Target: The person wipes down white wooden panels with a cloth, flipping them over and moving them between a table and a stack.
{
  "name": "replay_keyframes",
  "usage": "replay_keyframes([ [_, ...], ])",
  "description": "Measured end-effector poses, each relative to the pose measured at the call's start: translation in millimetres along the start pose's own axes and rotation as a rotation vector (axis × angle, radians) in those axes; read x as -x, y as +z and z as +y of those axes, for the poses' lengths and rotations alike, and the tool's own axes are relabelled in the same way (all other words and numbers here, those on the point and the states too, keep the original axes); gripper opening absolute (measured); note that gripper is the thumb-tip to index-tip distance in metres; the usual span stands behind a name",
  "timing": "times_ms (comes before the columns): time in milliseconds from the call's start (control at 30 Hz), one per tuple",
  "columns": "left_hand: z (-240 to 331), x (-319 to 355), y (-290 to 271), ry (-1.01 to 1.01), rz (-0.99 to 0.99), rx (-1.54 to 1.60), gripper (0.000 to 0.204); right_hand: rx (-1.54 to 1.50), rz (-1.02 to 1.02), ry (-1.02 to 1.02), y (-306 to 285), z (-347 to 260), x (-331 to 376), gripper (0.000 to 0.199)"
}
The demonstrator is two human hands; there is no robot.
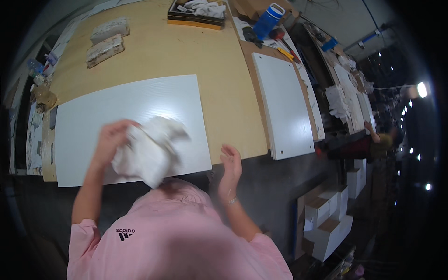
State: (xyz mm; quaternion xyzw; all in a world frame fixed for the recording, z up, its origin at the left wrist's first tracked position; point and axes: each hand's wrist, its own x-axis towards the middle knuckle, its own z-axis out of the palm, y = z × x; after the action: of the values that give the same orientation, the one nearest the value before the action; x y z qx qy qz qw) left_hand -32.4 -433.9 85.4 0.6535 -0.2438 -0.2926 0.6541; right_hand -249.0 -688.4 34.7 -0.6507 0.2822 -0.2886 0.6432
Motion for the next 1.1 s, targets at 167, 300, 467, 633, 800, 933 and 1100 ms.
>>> replay_keyframes([
  [167,-4.9,-18.4,8.9,0.173,0.284,-1.247,0.052,0.074,0.178,-0.064,9.8,-10.2,-0.1,0.033],
  [300,-25.7,17.1,120.0,0.622,-0.305,-0.911,0.035,0.023,0.205,-0.144,21.5,-30.4,-15.1,0.029],
  [467,26.7,39.2,92.5,0.507,-0.147,-0.528,0.022,0.124,0.105,-0.314,14.2,-20.3,-27.9,0.025],
  [633,8.5,30.4,64.4,0.562,0.086,-1.019,0.037,0.530,-0.354,-0.574,63.8,-34.2,-15.0,0.048],
  [800,-46.7,104.8,-64.8,0.163,0.512,-1.184,0.050,0.895,-0.567,-0.684,78.3,-20.4,-12.2,0.053],
  [933,-38.1,213.6,-172.3,-0.386,1.285,-1.126,0.039,0.310,-0.745,-0.415,57.5,-61.7,-20.1,0.053],
  [1100,-15.9,195.5,-124.0,-0.013,1.267,-0.938,0.029,-0.432,-0.706,-0.712,-18.3,-213.2,-21.5,0.044],
])
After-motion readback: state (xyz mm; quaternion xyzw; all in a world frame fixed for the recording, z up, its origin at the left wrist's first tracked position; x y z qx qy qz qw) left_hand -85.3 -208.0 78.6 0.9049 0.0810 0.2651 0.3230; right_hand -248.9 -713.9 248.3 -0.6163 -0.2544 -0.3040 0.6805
